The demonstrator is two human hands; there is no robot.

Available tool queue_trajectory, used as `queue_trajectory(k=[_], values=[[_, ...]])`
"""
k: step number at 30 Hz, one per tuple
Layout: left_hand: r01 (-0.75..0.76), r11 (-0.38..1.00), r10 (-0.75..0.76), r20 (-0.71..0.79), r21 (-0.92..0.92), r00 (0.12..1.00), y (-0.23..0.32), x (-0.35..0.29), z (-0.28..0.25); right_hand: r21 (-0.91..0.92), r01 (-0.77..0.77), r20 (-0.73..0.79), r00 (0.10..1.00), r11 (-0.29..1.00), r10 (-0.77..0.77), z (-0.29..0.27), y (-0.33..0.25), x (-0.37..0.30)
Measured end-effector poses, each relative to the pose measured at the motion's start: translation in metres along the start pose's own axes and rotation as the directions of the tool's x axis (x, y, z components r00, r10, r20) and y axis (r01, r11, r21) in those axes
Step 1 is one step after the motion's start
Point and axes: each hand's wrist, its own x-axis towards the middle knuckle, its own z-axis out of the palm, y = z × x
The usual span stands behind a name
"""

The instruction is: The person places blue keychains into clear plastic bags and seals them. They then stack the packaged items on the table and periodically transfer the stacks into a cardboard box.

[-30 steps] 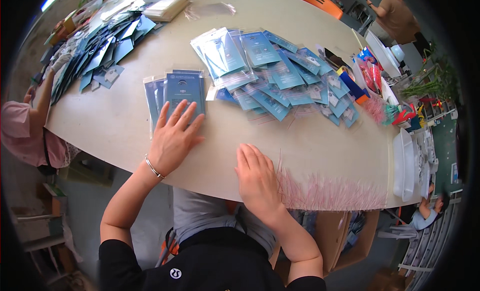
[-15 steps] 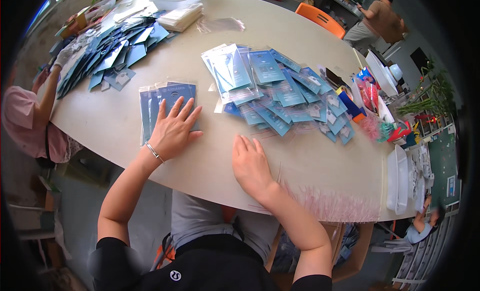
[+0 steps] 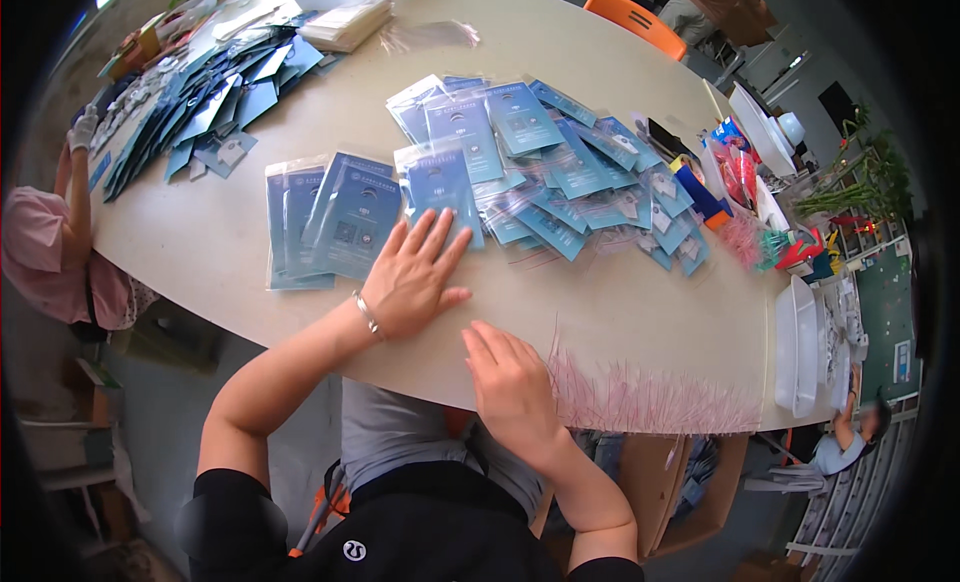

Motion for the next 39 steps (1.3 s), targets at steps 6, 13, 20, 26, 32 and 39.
queue_trajectory(k=[6,13,20,26,32,39], values=[[-0.158,0.975,0.163,0.019,-0.155,0.986,0.028,-0.065,-0.026,0.171,-0.240,-0.102,0.960,0.956,0.259,-0.001,0.011,-0.016],[-0.255,0.925,0.265,-0.001,-0.280,0.964,0.012,-0.048,-0.021,0.111,-0.171,-0.036,0.984,0.979,0.176,0.004,0.017,-0.013],[-0.242,0.952,0.269,0.131,-0.187,0.954,0.021,-0.041,-0.029,0.024,-0.055,0.135,0.990,0.998,0.051,0.002,0.003,-0.031],[-0.185,0.972,0.205,0.140,-0.144,0.969,0.025,-0.046,-0.031,0.403,-0.254,-0.019,0.958,0.879,0.286,-0.096,0.024,-0.073],[-0.206,0.968,0.227,0.150,-0.145,0.962,0.030,-0.042,-0.029,0.205,-0.842,-0.856,0.092,0.498,0.509,-0.199,0.206,-0.289],[-0.204,0.970,0.223,0.156,-0.129,0.962,0.028,-0.042,-0.025,0.029,-0.995,-0.714,0.050,0.100,0.698,-0.237,0.314,-0.407]])
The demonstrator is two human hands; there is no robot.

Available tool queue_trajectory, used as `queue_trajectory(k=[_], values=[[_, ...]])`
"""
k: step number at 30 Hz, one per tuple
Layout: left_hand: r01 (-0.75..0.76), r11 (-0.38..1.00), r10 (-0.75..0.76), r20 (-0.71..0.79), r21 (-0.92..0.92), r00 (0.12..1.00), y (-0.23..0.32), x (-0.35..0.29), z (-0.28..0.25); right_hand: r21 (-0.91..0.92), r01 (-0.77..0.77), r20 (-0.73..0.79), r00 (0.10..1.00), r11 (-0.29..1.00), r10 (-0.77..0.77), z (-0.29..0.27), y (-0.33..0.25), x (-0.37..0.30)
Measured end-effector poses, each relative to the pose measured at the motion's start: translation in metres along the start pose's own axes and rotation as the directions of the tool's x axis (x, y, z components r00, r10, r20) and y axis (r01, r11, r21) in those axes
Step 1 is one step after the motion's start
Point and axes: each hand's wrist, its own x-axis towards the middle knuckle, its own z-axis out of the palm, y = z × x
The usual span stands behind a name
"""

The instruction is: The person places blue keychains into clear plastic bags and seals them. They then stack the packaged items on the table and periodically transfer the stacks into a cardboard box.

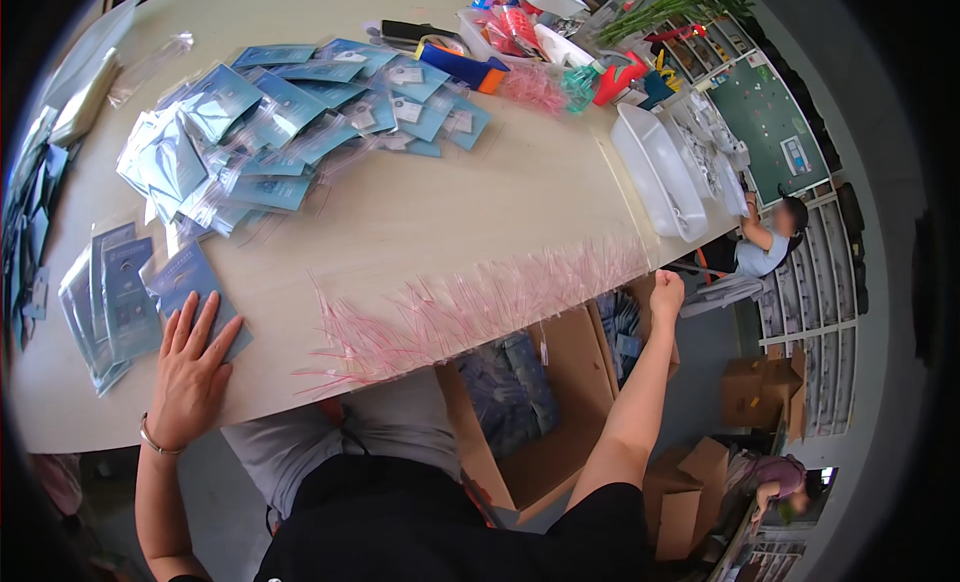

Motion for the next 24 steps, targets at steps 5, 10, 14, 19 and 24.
queue_trajectory(k=[5,10,14,19,24], values=[[0.020,0.999,-0.020,0.014,0.025,1.000,0.002,-0.002,-0.004,-0.368,0.063,0.164,0.986,0.927,-0.002,0.018,-0.038,-0.010],[-0.005,1.000,0.004,0.041,0.017,0.999,0.002,-0.001,-0.001,-0.534,0.117,0.091,0.993,0.837,-0.080,-0.023,-0.079,-0.019],[-0.052,0.998,0.056,0.127,-0.039,0.990,0.018,0.001,-0.016,0.091,0.426,-0.216,0.891,0.900,-0.399,-0.053,-0.174,-0.097],[-0.093,0.974,0.115,0.094,-0.209,0.989,0.012,-0.015,-0.021,0.734,0.628,0.112,0.264,0.259,-0.958,-0.053,-0.315,-0.284],[-0.180,0.942,0.211,0.082,-0.284,0.974,0.004,-0.026,-0.013,0.720,0.694,-0.017,0.006,-0.008,-1.000,-0.016,-0.366,-0.365]])
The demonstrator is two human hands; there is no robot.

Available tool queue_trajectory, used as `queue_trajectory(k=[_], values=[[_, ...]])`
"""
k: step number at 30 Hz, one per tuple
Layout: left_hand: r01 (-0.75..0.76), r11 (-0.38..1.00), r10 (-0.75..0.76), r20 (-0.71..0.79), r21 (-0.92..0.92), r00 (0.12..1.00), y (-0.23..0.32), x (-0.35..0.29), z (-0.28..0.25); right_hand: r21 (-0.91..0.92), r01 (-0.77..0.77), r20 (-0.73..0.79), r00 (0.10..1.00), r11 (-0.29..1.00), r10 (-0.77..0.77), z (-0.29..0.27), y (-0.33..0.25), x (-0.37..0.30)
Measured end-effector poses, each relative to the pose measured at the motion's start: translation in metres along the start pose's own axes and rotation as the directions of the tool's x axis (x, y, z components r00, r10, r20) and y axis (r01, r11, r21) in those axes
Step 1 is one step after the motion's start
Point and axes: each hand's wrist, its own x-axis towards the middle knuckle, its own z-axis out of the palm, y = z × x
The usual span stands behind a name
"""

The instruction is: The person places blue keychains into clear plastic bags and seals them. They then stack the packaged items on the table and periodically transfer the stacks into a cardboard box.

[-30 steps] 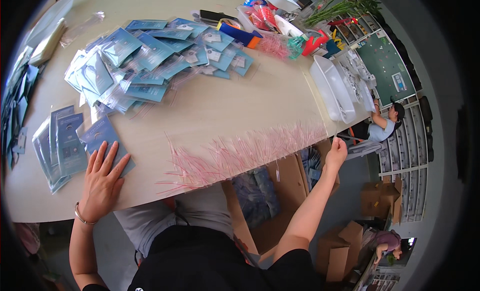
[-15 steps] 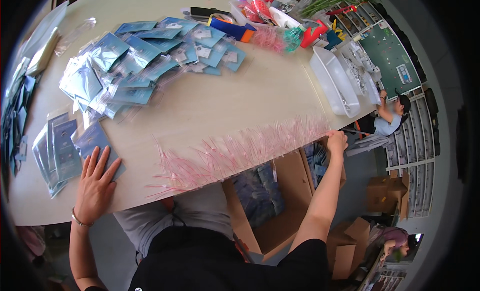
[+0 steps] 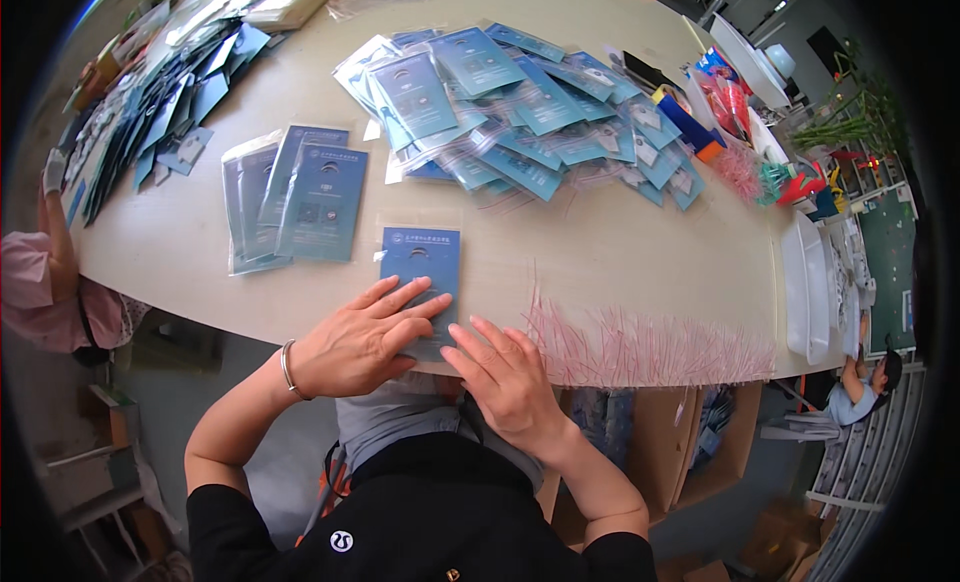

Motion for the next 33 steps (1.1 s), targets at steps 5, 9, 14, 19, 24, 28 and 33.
queue_trajectory(k=[5,9,14,19,24,28,33], values=[[-0.012,1.000,0.011,-0.074,-0.018,0.997,0.000,-0.018,0.001,0.064,-0.065,-0.014,0.998,0.996,0.066,0.013,-0.003,0.005],[0.021,1.000,-0.020,-0.128,0.005,0.992,-0.005,-0.047,0.006,0.082,-0.132,-0.042,0.990,0.988,0.136,0.015,-0.008,0.004],[0.033,0.999,-0.017,-0.337,0.043,0.941,-0.012,-0.052,0.032,0.087,-0.249,-0.086,0.963,0.964,0.257,0.016,-0.013,0.006],[0.156,0.986,-0.166,-0.445,-0.060,0.880,0.000,-0.048,0.031,0.075,-0.421,-0.080,0.901,0.904,0.426,0.017,-0.025,0.009],[0.252,0.956,-0.294,-0.515,-0.150,0.805,0.014,-0.041,0.031,0.062,-0.517,-0.058,0.852,0.854,0.520,0.019,-0.030,0.012],[0.328,0.921,-0.390,-0.494,-0.210,0.777,0.019,-0.041,0.033,0.047,-0.545,-0.036,0.837,0.837,0.546,0.016,-0.033,0.017],[0.348,0.903,-0.429,-0.489,-0.251,0.760,0.021,-0.039,0.033,0.034,-0.571,-0.025,0.820,0.820,0.572,0.014,-0.036,0.022]])
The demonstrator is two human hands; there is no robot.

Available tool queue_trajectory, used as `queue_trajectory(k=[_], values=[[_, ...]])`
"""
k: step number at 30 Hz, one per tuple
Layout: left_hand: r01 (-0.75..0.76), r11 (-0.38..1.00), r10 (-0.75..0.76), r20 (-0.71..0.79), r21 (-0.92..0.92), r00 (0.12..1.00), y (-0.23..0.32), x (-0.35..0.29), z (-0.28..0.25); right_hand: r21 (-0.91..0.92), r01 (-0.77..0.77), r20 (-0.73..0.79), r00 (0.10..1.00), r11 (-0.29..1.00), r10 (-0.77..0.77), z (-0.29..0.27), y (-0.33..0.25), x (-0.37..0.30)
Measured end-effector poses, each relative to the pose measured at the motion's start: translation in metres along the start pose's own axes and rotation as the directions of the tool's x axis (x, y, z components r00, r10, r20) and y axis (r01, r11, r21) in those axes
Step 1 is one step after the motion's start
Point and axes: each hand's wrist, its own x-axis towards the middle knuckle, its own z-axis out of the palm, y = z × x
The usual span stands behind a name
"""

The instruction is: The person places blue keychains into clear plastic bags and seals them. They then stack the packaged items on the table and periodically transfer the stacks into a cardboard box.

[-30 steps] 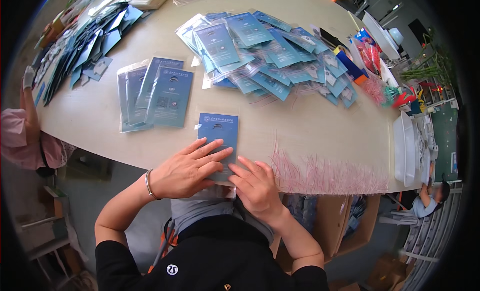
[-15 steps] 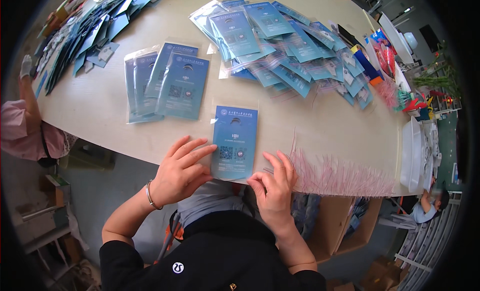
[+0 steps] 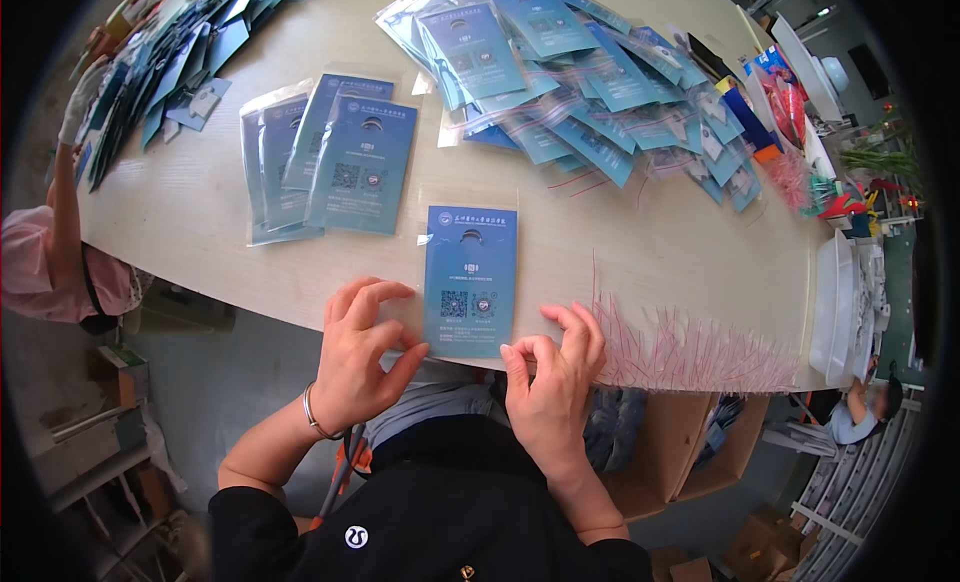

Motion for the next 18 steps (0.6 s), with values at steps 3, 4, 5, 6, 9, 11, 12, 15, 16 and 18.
queue_trajectory(k=[3,4,5,6,9,11,12,15,16,18], values=[[-0.006,1.000,0.005,0.018,0.020,1.000,0.002,0.001,-0.001,-0.009,-0.005,-0.017,1.000,1.000,0.005,0.001,0.000,0.002],[-0.013,0.999,0.012,0.026,0.031,1.000,0.002,0.002,-0.002,0.014,-0.018,-0.030,0.999,1.000,0.019,0.001,0.002,0.003],[0.014,0.998,-0.016,0.029,0.057,0.999,0.005,0.002,-0.002,0.037,-0.032,-0.042,0.999,0.999,0.034,0.002,0.006,0.003],[0.041,0.996,-0.044,0.032,0.083,0.999,0.009,0.003,-0.001,0.060,-0.046,-0.054,0.997,0.997,0.049,0.002,0.008,0.003],[0.075,0.994,-0.071,-0.056,0.084,0.996,0.014,0.000,0.008,0.031,-0.043,-0.073,0.996,0.999,0.045,0.003,0.008,0.003],[-0.080,0.974,0.099,-0.084,0.210,0.992,0.015,-0.006,0.015,0.025,-0.035,-0.078,0.996,0.999,0.037,0.003,0.008,0.003],[-0.246,0.960,0.237,0.078,0.134,0.968,0.014,-0.006,0.014,0.023,-0.030,-0.080,0.996,0.999,0.032,0.004,0.007,0.002],[-0.290,0.946,0.242,0.279,0.146,0.929,0.027,-0.002,0.032,-0.039,0.002,-0.087,0.996,0.999,-0.005,0.003,0.006,0.002],[-0.335,0.919,0.272,0.281,0.207,0.920,0.026,-0.004,0.032,-0.048,0.026,-0.054,0.998,0.999,-0.028,0.000,0.006,0.003],[-0.409,0.853,0.322,0.288,0.325,0.902,0.016,-0.008,0.033,-0.063,0.077,0.019,0.997,0.995,-0.076,-0.008,0.004,0.008]])
